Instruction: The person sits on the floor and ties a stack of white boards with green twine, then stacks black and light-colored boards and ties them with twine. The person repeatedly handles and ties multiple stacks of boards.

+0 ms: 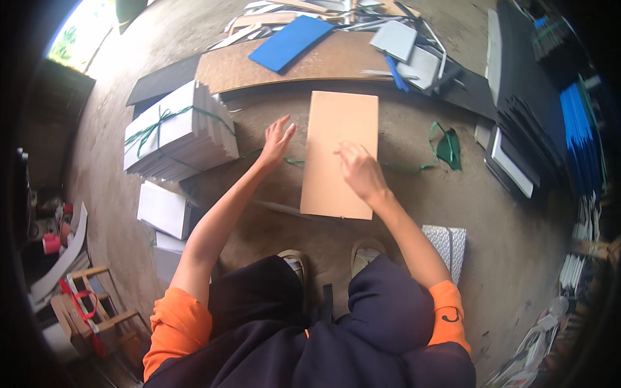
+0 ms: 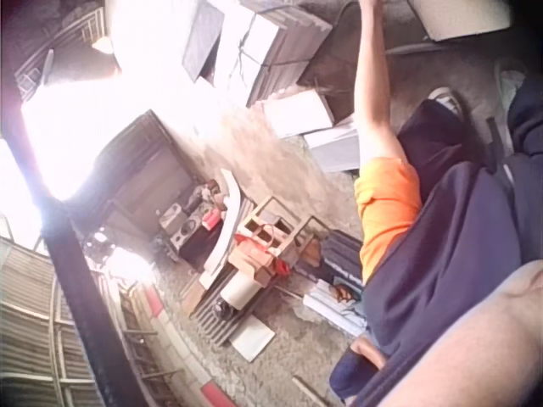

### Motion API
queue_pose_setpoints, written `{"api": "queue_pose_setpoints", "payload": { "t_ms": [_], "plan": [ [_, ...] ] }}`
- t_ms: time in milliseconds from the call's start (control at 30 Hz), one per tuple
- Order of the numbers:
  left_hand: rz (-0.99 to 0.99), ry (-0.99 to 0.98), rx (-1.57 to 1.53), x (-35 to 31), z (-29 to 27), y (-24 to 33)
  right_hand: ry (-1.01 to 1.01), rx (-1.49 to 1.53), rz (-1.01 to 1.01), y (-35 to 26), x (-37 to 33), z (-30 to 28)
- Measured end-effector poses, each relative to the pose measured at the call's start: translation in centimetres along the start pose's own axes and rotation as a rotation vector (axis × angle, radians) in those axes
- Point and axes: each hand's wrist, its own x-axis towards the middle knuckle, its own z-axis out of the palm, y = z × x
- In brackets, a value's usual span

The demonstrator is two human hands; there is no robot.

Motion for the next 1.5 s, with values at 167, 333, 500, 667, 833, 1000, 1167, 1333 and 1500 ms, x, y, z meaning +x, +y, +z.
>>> {"api": "queue_pose_setpoints", "payload": {
  "t_ms": [167,333,500,667,833,1000,1167,1333,1500],
  "plan": [
    [0.421,0.025,0.301,-0.6,3.7,7.0,0.148,-0.035,0.410,12.2,-4.3,-2.8],
    [0.489,-0.098,0.493,-1.4,6.6,9.3,-0.210,-0.219,0.272,16.0,-8.6,2.6],
    [0.440,-0.135,0.590,-1.8,6.9,9.7,-0.313,-0.355,0.222,17.1,-8.3,4.1],
    [0.422,-0.139,0.661,-1.8,6.8,9.6,-0.393,-0.196,0.305,16.4,-6.5,2.2],
    [0.432,-0.150,0.631,-1.7,7.2,9.9,-0.552,-0.133,0.393,15.2,-5.8,-1.5],
    [0.434,-0.109,0.558,-1.6,6.8,8.8,-0.535,0.134,0.345,9.7,-0.1,-8.5],
    [0.431,-0.062,0.236,-0.3,6.7,6.5,-0.411,0.070,0.185,3.6,4.2,-4.9],
    [0.097,-0.095,-0.606,0.2,4.5,7.2,-0.362,-0.022,0.095,2.6,3.8,1.3],
    [0.096,0.080,-0.618,-0.5,2.5,5.1,-0.426,-0.267,0.225,0.0,3.7,1.8]
  ]
}}
